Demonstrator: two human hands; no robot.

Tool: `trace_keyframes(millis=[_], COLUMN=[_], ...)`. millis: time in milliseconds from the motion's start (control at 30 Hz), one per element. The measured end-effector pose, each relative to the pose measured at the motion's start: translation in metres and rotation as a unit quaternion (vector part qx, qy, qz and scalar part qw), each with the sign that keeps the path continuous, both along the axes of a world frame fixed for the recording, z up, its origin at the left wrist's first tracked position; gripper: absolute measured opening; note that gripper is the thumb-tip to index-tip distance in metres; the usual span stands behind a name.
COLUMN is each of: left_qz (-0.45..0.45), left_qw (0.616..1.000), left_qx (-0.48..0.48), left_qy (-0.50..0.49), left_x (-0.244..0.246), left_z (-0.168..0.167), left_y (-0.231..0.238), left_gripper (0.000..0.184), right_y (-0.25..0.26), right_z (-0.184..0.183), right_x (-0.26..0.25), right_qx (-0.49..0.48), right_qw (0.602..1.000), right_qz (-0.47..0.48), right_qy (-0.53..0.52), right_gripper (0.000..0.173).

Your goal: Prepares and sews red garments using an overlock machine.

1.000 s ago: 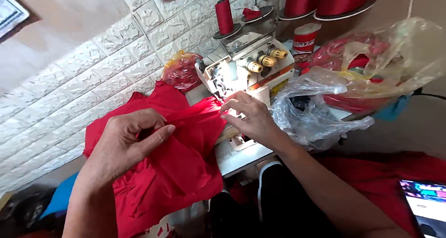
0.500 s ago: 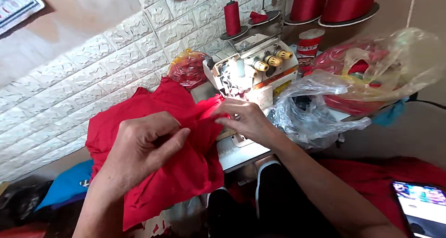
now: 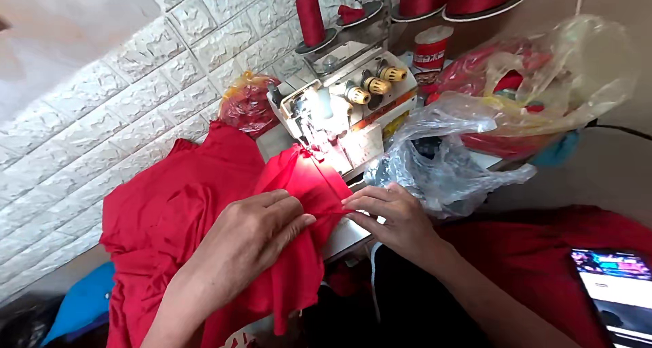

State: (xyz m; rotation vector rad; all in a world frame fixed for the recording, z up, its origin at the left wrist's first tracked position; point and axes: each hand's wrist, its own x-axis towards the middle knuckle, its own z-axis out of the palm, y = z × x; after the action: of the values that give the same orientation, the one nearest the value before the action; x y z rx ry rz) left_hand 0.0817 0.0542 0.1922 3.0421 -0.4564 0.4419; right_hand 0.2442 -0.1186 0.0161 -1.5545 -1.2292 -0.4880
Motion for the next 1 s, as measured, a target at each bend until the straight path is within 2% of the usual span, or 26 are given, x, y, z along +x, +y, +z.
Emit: trace_keyframes(millis=[167, 300, 467, 533, 633, 767, 933, 1000], left_qz=[0.008, 0.101, 0.091, 0.110, 0.128, 0.123, 0.124, 0.069], left_qw=[1.000, 0.992, 0.994, 0.991, 0.988, 0.987, 0.988, 0.988], left_qx=[0.000, -0.061, -0.026, -0.033, -0.044, -0.050, -0.053, -0.088], left_qy=[-0.021, 0.048, -0.053, -0.066, -0.074, -0.088, -0.080, -0.106], left_x=[0.011, 0.017, 0.022, 0.020, 0.012, 0.005, 0.000, -0.002], left_z=[0.003, 0.025, 0.013, 0.012, 0.011, 0.007, 0.007, -0.008], left_y=[0.003, -0.013, 0.030, 0.036, 0.040, 0.040, 0.044, 0.064], left_gripper=[0.032, 0.022, 0.026, 0.027, 0.028, 0.030, 0.032, 0.026], right_y=[0.022, 0.034, 0.044, 0.046, 0.053, 0.066, 0.074, 0.074], right_z=[0.011, 0.025, 0.038, 0.045, 0.054, 0.065, 0.073, 0.074], right_x=[0.017, 0.033, 0.043, 0.039, 0.033, 0.027, 0.026, 0.026], right_qx=[0.031, 0.011, -0.012, -0.001, 0.030, 0.019, -0.008, -0.012], right_qw=[0.999, 1.000, 0.999, 0.999, 0.999, 0.998, 0.996, 0.996], right_qz=[-0.011, 0.005, 0.025, 0.001, 0.011, 0.060, 0.082, 0.085], right_qy=[-0.019, -0.024, 0.026, 0.039, 0.022, -0.031, -0.035, -0.030], right_gripper=[0.015, 0.014, 0.015, 0.020, 0.015, 0.015, 0.013, 0.011])
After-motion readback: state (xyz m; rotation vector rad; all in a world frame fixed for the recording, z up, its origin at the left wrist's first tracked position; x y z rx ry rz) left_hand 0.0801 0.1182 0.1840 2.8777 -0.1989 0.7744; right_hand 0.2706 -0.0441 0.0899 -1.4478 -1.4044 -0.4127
